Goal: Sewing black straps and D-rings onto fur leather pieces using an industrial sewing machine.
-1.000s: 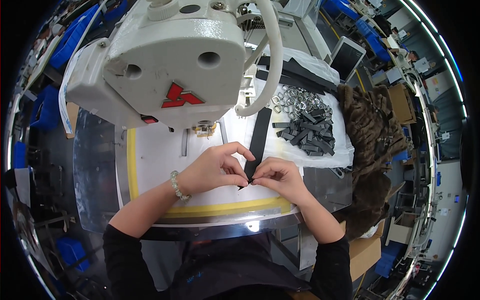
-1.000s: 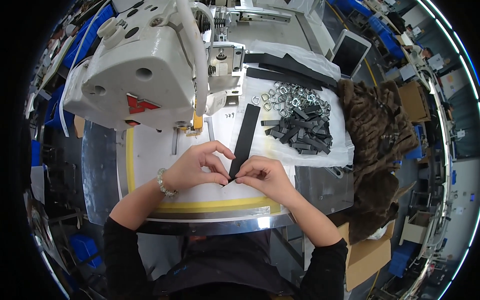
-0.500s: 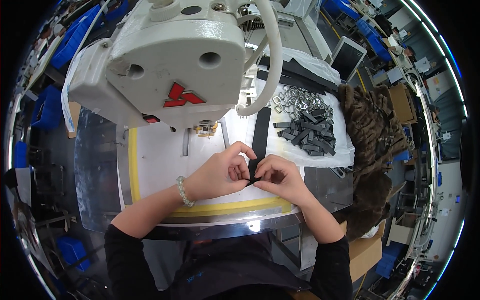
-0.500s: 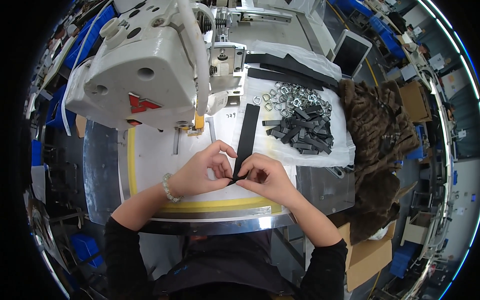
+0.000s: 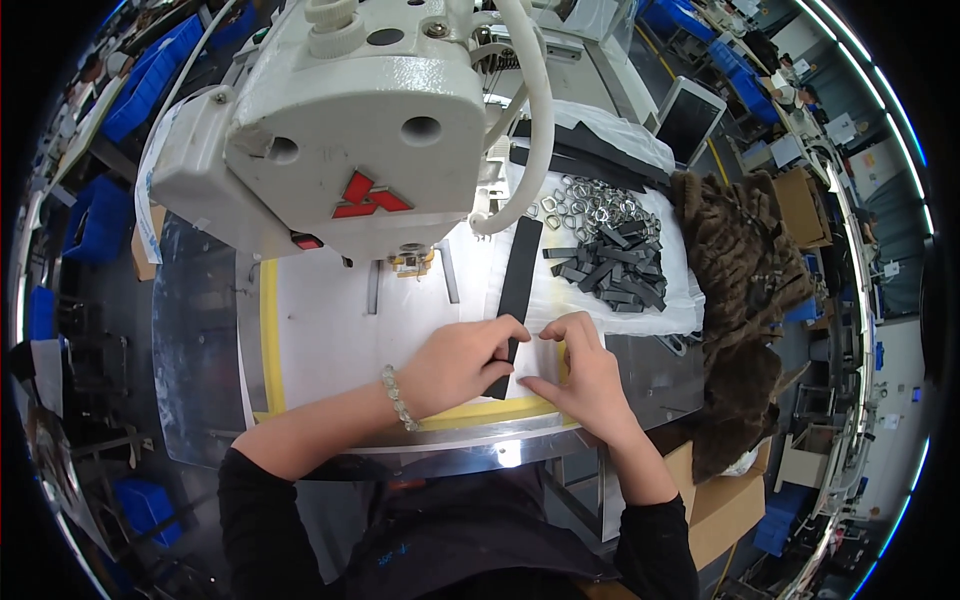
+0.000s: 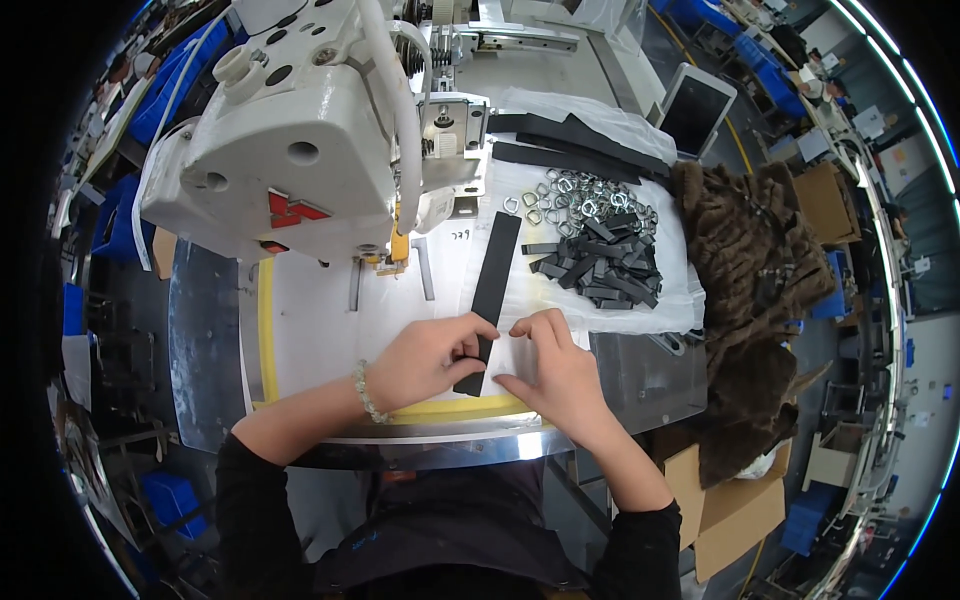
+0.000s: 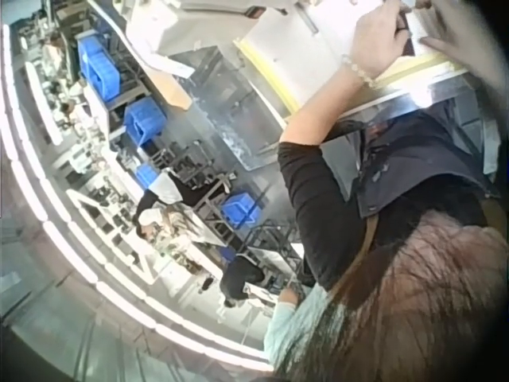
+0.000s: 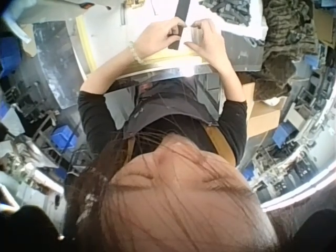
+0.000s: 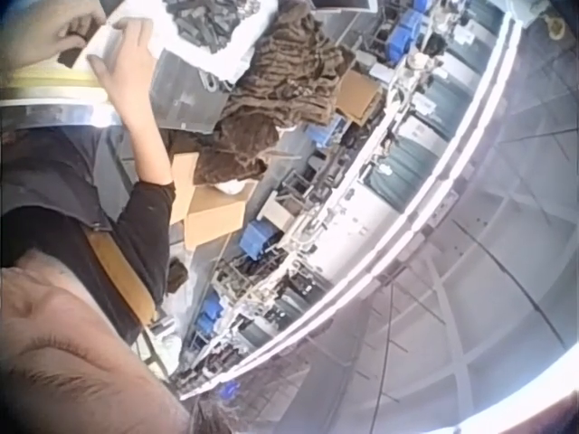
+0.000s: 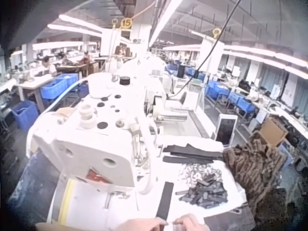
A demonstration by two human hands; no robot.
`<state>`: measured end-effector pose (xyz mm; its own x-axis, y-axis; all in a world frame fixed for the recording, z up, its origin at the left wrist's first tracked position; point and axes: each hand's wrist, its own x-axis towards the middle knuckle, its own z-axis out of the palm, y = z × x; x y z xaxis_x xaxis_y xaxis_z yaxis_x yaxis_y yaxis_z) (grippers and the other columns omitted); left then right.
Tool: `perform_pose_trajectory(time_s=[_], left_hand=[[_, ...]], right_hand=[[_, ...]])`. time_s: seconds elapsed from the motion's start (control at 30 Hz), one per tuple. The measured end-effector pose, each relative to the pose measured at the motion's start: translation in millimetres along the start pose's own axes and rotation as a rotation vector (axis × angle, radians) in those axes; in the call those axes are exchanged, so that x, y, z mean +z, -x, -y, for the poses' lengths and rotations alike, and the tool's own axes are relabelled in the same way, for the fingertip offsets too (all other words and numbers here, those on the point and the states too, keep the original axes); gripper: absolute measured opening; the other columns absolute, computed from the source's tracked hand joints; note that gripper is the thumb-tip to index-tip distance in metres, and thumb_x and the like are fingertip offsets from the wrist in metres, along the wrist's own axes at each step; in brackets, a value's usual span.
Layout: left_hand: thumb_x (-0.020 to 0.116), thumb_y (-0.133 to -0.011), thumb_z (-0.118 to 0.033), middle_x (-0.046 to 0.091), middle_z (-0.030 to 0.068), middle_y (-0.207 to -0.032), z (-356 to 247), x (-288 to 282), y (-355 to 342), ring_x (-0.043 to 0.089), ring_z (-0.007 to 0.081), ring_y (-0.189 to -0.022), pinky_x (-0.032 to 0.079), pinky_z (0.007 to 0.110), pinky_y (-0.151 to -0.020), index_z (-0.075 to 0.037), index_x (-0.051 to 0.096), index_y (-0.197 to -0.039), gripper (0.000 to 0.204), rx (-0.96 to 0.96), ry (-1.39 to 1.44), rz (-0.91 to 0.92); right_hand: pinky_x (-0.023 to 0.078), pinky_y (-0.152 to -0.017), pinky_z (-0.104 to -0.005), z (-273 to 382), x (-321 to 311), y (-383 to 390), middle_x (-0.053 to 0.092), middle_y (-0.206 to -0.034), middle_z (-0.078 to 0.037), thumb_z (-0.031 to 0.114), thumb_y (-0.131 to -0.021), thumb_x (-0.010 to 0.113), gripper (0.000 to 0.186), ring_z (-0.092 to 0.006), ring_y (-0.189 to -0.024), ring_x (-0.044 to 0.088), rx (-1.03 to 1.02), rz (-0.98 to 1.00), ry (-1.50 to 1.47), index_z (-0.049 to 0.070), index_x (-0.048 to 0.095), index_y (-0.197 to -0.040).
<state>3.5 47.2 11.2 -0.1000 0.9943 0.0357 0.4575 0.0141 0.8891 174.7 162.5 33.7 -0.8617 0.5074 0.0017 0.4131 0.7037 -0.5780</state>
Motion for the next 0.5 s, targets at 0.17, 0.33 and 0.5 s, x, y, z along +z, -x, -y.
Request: perform_pose_trajectory(time_s=[0.17, 0.33, 0.5], left_hand=[[0.071, -0.079, -0.007, 0.068, 0.0045, -0.083, -10.5, -18.0, -2.0, 0.065, 0.0172, -0.071, 0.047, 0.027, -0.062, -0.008, 0.065, -0.098, 0.020, 0.146, -0.043, -0.304], [0.064, -0.073, -0.014, 0.063, -0.0022, -0.083, -14.7, -28.4, 6.3, 0.054, 0.0083, -0.062, 0.035, 0.023, -0.052, -0.011, 0.066, -0.094, 0.021, 0.833, -0.680, -0.430], [0.066, -0.071, -0.014, 0.063, 0.0013, -0.086, -16.2, -30.2, 17.2, 0.053, 0.0089, -0.065, 0.033, 0.022, -0.054, -0.009, 0.068, -0.094, 0.024, 0.986, -0.832, -0.479]], right_hand=[[0.053, -0.073, -0.0349, 9.0, -5.6, -6.0, 0.054, -0.119, -0.009, 0.001, -0.071, 0.074, 0.049, -0.0268, -0.088, 0.065, -0.030, -0.048, -0.426, 0.008, 0.057, -0.116], [0.052, -0.085, -0.0352, -2.7, -2.7, -56.1, 0.062, -0.118, -0.012, -0.008, -0.069, 0.066, 0.048, -0.0289, -0.097, 0.065, -0.379, -0.069, -0.242, 0.008, 0.064, -0.114], [0.055, -0.082, -0.0316, -17.1, -2.7, -87.2, 0.067, -0.109, -0.009, -0.012, -0.070, 0.063, 0.034, -0.0259, -0.097, 0.067, -0.416, -0.165, -0.089, 0.006, 0.070, -0.098]])
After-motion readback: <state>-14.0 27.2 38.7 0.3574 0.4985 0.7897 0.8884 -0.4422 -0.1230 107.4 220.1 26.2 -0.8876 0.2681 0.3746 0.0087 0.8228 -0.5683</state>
